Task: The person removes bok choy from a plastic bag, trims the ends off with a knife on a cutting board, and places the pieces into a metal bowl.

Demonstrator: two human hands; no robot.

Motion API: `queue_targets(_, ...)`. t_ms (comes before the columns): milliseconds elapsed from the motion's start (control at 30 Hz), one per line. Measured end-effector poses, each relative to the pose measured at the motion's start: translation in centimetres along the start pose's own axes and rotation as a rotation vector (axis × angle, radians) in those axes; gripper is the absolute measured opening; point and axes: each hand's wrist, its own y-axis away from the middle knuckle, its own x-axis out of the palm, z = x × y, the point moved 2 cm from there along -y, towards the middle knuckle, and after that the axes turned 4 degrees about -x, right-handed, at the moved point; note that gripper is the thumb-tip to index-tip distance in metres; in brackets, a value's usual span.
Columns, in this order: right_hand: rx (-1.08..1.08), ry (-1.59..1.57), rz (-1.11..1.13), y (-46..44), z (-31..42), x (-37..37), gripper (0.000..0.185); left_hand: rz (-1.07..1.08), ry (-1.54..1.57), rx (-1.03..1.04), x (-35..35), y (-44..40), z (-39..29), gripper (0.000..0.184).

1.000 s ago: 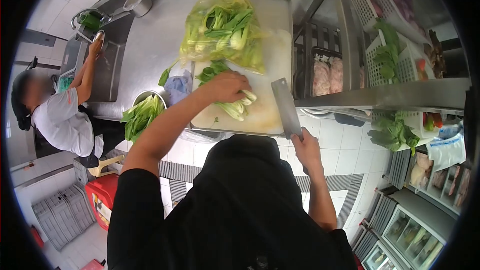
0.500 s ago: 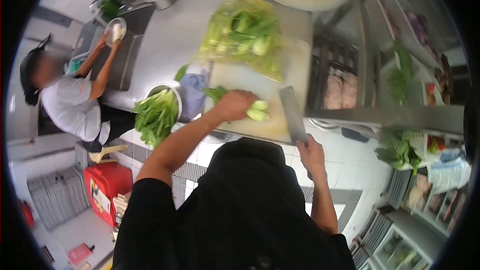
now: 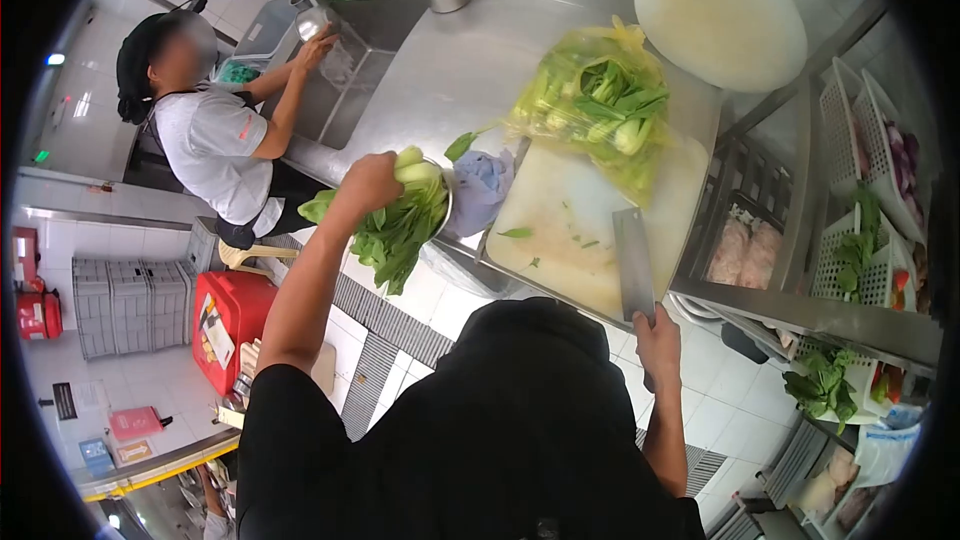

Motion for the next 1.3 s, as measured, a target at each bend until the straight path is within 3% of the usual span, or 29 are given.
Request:
queue_targets(133, -0.017, 0.020, 0.033, -0.4, 1.0, 0.4, 0.034, 0.168, 0.036, -0.116, 1.3, 0.5, 1.2, 0.053)
queue_targets(167, -0.032, 0.029, 0.041, -0.4, 1.3, 0.3, 0.034, 0.188, 0.138, -0.121, 1.1, 0.6, 1.4, 0.064)
queue_targets(267, -0.041, 0.044, 0.034, -0.6, 1.3, 0.3, 0.034, 0.102, 0.395, -0.052, -1.0, 2.3, 0.6, 0.067)
queue_targets(300, -0.045, 0.050, 0.037, -0.6, 1.5, 0.3, 0.034, 0.042, 0.381, -0.011, -0.9, 2.3, 0.3, 0.059)
queue_targets(433, -0.003, 0.046, 0.042, -0.4, 1.8, 0.3, 0.034, -0.189, 0.262, 0.099, 4.8, 0.7, 0.9, 0.053)
queue_targets(533, -0.007, 0.040, 0.050, -0.3, 1.8, 0.3, 0.033, -0.029, 0.207, -0.002, 3.2, 0.8, -0.2, 0.050)
queue_targets(600, -0.005, 0.027, 0.045, -0.1, 2.5, 0.0, 0.033, -0.043, 0.240, -0.023, 1.6, 1.2, -0.5, 0.050)
queue_targets(667, -0.007, -0.042, 0.199, 0.2, 4.2, -0.1, 0.033, -0.054, 0.272, -0.041, 0.9, 0.8, -1.3, 0.049)
queue_targets(733, -0.256, 0.081, 0.274, -0.9, 4.3, 1.9, 0.032, -0.296, 0.272, 0.083, 0.1, -0.7, -2.8, 0.046)
queue_targets(833, -0.470, 0.266, 0.447, -1.7, 8.6, 4.9, 0.035, -0.260, 0.281, 0.114, 0.8, -4.6, -7.1, 0.043)
queue_targets(900, -0.472, 0.231, 0.430, -3.0, 8.2, 8.0, 0.034, -0.224, 0.262, 0.141, 2.9, -7.3, -9.6, 0.041)
queue_targets(967, -0.471, 0.203, 0.405, -3.1, 7.2, 7.7, 0.032, -0.313, 0.240, 0.034, 6.0, -10.1, -11.4, 0.039)
queue_targets(1033, -0.014, -0.225, 0.368, -2.7, 5.4, 6.4, 0.029, -0.298, 0.208, -0.037, 8.5, -11.3, -12.1, 0.038)
queue_targets(1067, 0.059, -0.259, 0.236, -2.7, 2.7, 5.4, 0.029, -0.287, 0.165, -0.123, 9.5, -11.8, -11.9, 0.038)
queue_targets(1100, 0.064, -0.187, 0.053, -2.2, 1.1, 3.6, 0.033, -0.286, 0.170, -0.114, 10.0, -12.4, -11.7, 0.038)
queue_targets(1167, -0.012, 0.247, -0.318, -1.4, -2.2, 0.8, 0.038, -0.183, 0.116, -0.097, 10.5, -13.8, -10.5, 0.035)
queue_targets(1200, 0.088, 0.275, -0.345, -0.7, -0.6, -1.6, 0.039, -0.182, 0.114, -0.079, 10.9, -14.8, -9.7, 0.035)
queue_targets(1267, 0.078, 0.190, -0.398, -0.7, -2.7, -3.7, 0.040, -0.299, 0.279, -0.287, 10.4, -17.0, -8.2, 0.027)
queue_targets(1300, 0.081, 0.181, -0.415, -0.4, -2.3, -4.4, 0.040, -0.356, 0.383, -0.286, 8.2, -16.9, -8.5, 0.025)
